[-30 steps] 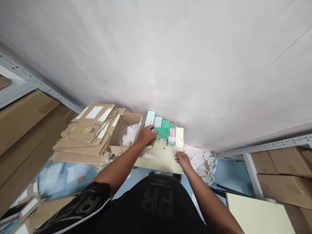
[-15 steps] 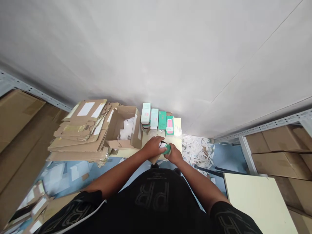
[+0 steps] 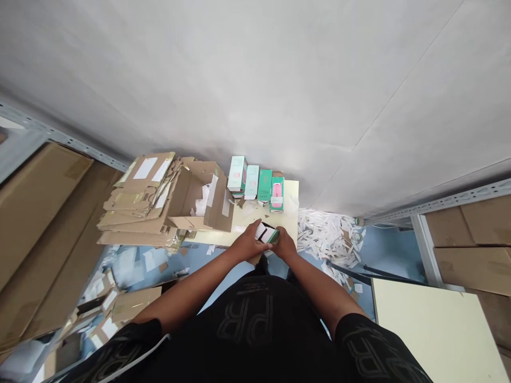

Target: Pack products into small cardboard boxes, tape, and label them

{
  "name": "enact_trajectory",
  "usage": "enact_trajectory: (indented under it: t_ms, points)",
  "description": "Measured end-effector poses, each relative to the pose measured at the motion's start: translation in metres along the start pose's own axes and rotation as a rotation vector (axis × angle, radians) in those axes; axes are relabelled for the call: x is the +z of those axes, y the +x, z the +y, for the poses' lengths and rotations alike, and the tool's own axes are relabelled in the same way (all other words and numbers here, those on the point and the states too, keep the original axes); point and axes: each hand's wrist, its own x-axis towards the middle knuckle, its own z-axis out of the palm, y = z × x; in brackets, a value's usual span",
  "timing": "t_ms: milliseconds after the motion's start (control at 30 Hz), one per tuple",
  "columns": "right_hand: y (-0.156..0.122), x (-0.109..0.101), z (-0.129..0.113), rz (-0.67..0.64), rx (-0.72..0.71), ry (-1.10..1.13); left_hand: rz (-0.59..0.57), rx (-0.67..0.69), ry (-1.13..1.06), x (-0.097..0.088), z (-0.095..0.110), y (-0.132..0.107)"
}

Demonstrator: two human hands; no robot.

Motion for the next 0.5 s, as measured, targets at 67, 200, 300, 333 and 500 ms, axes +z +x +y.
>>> enact_trajectory:
  t_ms: [67, 200, 300, 333, 500]
  points:
    - [0.000, 0.005, -0.003, 0.005, 0.008, -0.042, 0.039, -0.069, 0.126, 0.004, 0.009, 0.000]
    - [0.000, 0.014, -0.011, 0.040, 0.050, -0.016, 0.017, -0.040, 0.332, 0.001, 0.017, 0.009]
    - [-0.005, 0.015, -0.013, 0.049, 0.058, 0.046, -0.005, 0.067, 0.424, -0.014, 0.013, 0.020]
    - [-0.008, 0.014, -0.012, 0.048, 0.073, 0.059, -0.019, 0.115, 0.442, -0.021, 0.012, 0.023]
    - [-0.043, 0.003, -0.007, 0.165, 0.305, 0.204, -0.161, 0.399, 0.433, -0.063, 0.039, 0.034]
